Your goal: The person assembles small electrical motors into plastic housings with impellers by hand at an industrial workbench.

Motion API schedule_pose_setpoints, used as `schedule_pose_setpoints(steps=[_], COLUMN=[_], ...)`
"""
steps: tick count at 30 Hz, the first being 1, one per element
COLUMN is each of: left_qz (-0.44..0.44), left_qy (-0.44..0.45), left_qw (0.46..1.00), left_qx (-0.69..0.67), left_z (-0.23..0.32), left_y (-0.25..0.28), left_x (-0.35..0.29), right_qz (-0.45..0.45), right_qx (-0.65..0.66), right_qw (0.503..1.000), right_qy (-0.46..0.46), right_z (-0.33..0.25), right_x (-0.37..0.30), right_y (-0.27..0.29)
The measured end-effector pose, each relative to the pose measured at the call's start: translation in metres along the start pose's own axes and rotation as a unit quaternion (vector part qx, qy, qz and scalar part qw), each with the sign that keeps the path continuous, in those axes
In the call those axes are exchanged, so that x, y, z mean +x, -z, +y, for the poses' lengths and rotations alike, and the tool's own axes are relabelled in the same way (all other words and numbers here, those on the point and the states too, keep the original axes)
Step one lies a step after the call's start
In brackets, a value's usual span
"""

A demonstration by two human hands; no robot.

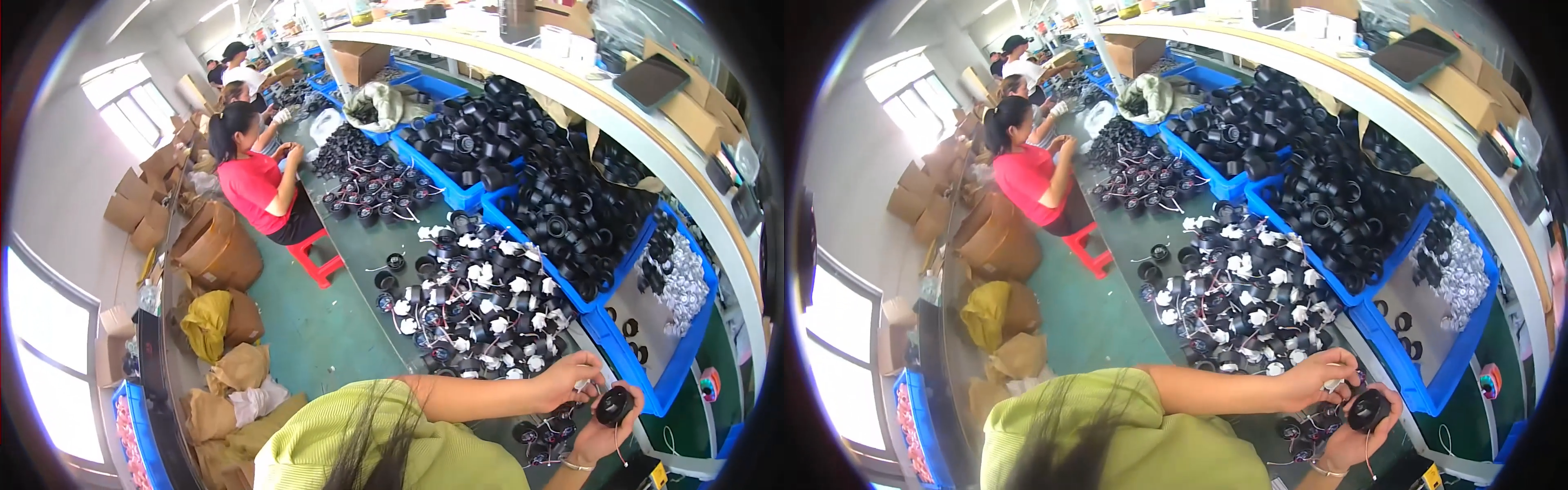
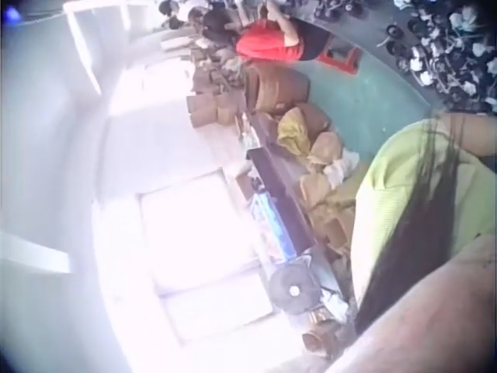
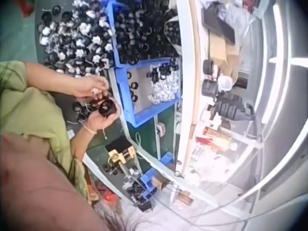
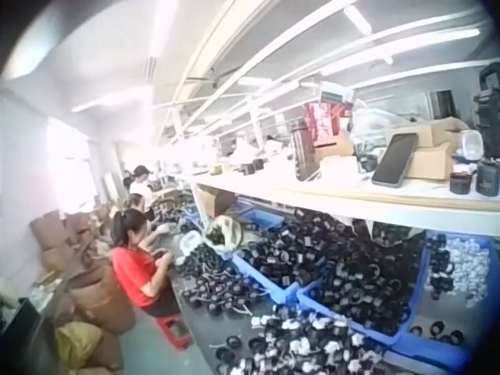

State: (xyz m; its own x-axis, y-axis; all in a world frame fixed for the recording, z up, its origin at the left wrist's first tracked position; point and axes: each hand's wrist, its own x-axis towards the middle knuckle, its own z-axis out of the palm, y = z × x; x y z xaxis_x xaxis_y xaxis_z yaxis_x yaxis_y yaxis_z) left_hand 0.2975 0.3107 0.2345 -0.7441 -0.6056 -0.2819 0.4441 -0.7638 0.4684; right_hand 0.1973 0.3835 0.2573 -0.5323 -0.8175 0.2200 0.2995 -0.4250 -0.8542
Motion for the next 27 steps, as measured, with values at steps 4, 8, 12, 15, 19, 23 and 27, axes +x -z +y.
schedule_pose_setpoints(steps=[4,8,12,15,19,23,27], left_qz=[-0.051,-0.083,-0.064,-0.119,-0.15,-0.163,-0.191], left_qy=[-0.069,-0.059,-0.056,-0.038,-0.074,-0.094,-0.154], left_qw=[0.996,0.991,0.989,0.985,0.983,0.98,0.969], left_qx=[0.001,-0.089,-0.118,-0.118,-0.071,-0.057,0.03], left_z=[-0.005,0.018,0.01,0.003,-0.006,-0.012,-0.015], left_y=[-0.008,-0.002,-0.013,-0.015,-0.02,-0.02,-0.02], left_x=[-0.018,-0.038,-0.04,-0.042,-0.05,-0.059,-0.068], right_qz=[0.045,0.011,-0.067,-0.056,-0.061,-0.079,-0.104], right_qx=[-0.056,-0.404,-0.356,-0.352,-0.373,-0.406,-0.436], right_qw=[0.997,0.911,0.91,0.914,0.901,0.875,0.85], right_qy=[0.0,0.084,0.199,0.195,0.215,0.251,0.279], right_z=[-0.011,-0.001,-0.007,-0.01,-0.014,-0.017,-0.018], right_x=[-0.014,-0.021,-0.022,-0.028,-0.037,-0.043,-0.048], right_y=[-0.016,-0.041,-0.037,-0.033,-0.029,-0.027,-0.024])
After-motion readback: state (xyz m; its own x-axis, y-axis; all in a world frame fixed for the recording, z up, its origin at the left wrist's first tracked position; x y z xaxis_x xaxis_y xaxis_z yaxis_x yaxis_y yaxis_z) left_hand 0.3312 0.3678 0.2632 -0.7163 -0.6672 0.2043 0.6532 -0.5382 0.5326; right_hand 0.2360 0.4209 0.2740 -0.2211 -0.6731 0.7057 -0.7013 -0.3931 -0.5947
